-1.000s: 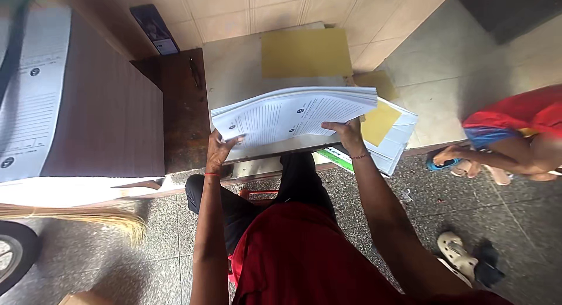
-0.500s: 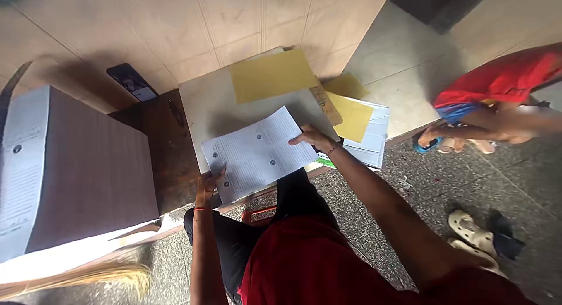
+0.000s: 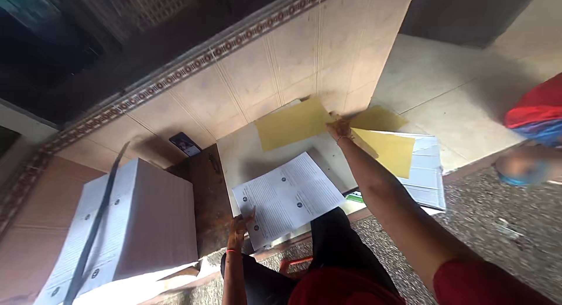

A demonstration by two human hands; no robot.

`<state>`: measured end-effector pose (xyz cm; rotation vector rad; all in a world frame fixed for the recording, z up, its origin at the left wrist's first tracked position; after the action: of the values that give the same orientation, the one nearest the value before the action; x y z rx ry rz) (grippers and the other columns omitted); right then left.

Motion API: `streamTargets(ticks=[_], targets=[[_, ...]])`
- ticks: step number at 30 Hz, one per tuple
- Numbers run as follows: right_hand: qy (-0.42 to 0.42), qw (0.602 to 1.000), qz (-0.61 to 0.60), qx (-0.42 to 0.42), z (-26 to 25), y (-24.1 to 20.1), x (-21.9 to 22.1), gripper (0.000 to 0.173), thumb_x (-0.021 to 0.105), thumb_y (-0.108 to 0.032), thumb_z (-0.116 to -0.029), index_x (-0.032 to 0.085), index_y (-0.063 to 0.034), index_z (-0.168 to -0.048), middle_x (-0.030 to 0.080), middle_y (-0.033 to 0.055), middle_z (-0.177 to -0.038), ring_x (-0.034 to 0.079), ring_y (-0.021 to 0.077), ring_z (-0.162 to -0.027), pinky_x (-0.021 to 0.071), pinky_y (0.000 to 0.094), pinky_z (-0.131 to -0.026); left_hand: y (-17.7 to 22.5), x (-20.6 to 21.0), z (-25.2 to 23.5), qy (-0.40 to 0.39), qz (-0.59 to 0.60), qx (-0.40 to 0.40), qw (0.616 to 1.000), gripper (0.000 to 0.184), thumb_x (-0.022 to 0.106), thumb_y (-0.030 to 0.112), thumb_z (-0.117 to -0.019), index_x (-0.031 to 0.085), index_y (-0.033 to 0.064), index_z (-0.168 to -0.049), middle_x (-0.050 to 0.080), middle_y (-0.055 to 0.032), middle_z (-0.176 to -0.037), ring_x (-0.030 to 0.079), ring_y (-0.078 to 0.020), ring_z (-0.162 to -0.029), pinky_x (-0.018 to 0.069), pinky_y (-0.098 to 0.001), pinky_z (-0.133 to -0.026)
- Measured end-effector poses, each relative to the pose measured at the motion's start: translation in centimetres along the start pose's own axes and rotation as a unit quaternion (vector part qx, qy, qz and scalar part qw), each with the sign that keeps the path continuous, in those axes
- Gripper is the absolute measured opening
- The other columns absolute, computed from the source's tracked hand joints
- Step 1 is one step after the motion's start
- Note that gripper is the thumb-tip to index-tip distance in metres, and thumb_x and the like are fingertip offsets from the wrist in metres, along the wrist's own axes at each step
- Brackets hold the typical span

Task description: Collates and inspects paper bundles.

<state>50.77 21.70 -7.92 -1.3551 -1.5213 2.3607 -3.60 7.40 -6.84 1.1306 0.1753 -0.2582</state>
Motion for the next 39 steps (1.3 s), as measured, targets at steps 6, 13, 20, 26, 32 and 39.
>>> streamTargets(ticks=[6, 13, 20, 26, 32, 39], targets=[[0.059, 0.996, -0.026, -0.057, 4.3, -0.9, -4.2, 0.041, 0.062, -0.015, -0.0992, 0.059, 0.0099, -0.131, 0.054, 0.0387, -0.136, 0.049, 0.0547, -0.132, 0.0387, 0.0688, -0.108, -1.1, 0.5, 0.1, -0.005, 0.018, -0.01, 1.0, 0.026, 0.067, 0.01, -0.0974, 0.064, -0.007, -0.117, 0.069, -0.0142, -0.101, 0.064, -0.0139, -0.086, 0.0553, -0.0318, -0.079], [0.065, 0.98, -0.134, -0.129, 11.0, 4.6, -13.8, 0.043, 0.058, -0.004, -0.0995, 0.052, 0.0086, -0.14, 0.057, 0.038, -0.131, 0.061, 0.0513, -0.116, 0.0484, 0.0659, -0.099, -2.0, 0.8, 1.8, -0.009, 0.16, 0.015, 0.987, 0.012, 0.06, 0.002, -0.0971, 0.067, -0.0045, -0.105, 0.071, -0.0065, -0.088, 0.066, -0.0082, -0.075, 0.0564, -0.0266, -0.07], [0.124, 0.98, -0.129, -0.092, 15.7, 13.5, -20.4, 0.043, 0.059, -0.006, -0.0979, 0.052, 0.0037, -0.14, 0.062, 0.0284, -0.122, 0.066, 0.0283, -0.097, 0.056, 0.0467, -0.089, -5.1, -2.9, 9.0, 0.045, 0.343, 0.022, 0.938, 0.021, 0.044, 0.003, -0.1034, 0.063, 0.0004, -0.109, 0.075, -0.0053, -0.093, 0.072, -0.0108, -0.084, 0.0623, -0.0313, -0.077], [0.087, 0.983, -0.152, -0.059, 17.3, 12.7, -17.1, 0.04, 0.059, -0.004, -0.0972, 0.057, 0.0061, -0.136, 0.065, 0.0264, -0.116, 0.069, 0.0235, -0.088, 0.0599, 0.0421, -0.08, -7.8, -7.8, 13.9, 0.065, 0.373, 0.046, 0.925, 0.022, 0.046, 0.01, -0.1021, 0.066, 0.0066, -0.112, 0.076, -0.003, -0.098, 0.074, -0.0097, -0.089, 0.0631, -0.0302, -0.08], [-0.068, 0.977, -0.188, -0.07, 20.0, 6.8, -6.9, 0.037, 0.052, -0.006, -0.1025, 0.058, 0.0055, -0.137, 0.063, 0.0284, -0.125, 0.07, 0.0329, -0.097, 0.0608, 0.0506, -0.083, -6.5, -7.8, 13.3, 0.057, 0.395, 0.076, 0.914, 0.018, 0.059, 0.017, -0.0994, 0.068, 0.009, -0.112, 0.077, -0.0036, -0.101, 0.074, -0.0103, -0.091, 0.0632, -0.0309, -0.081], [-0.218, 0.926, -0.31, 0.006, 23.5, 3.0, 2.9, 0.03, 0.045, -0.003, -0.099, 0.064, 0.0061, -0.12, 0.071, 0.0139, -0.1, 0.071, 0.0173, -0.08, 0.0627, 0.0378, -0.071, -4.5, -2.2, 7.5, 0.035, 0.404, 0.057, 0.912, 0.025, 0.039, 0.006, -0.1038, 0.062, 0.0032, -0.111, 0.075, -0.0035, -0.095, 0.073, -0.01, -0.087, 0.0624, -0.0306, -0.08]])
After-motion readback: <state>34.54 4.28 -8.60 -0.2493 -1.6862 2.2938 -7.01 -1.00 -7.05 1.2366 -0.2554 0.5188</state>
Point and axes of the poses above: each hand's wrist, its own z-axis away from the middle knuckle, its own x-axis out of the palm, y = z × x, the point moved 8 cm from there along -z, towards the middle knuckle
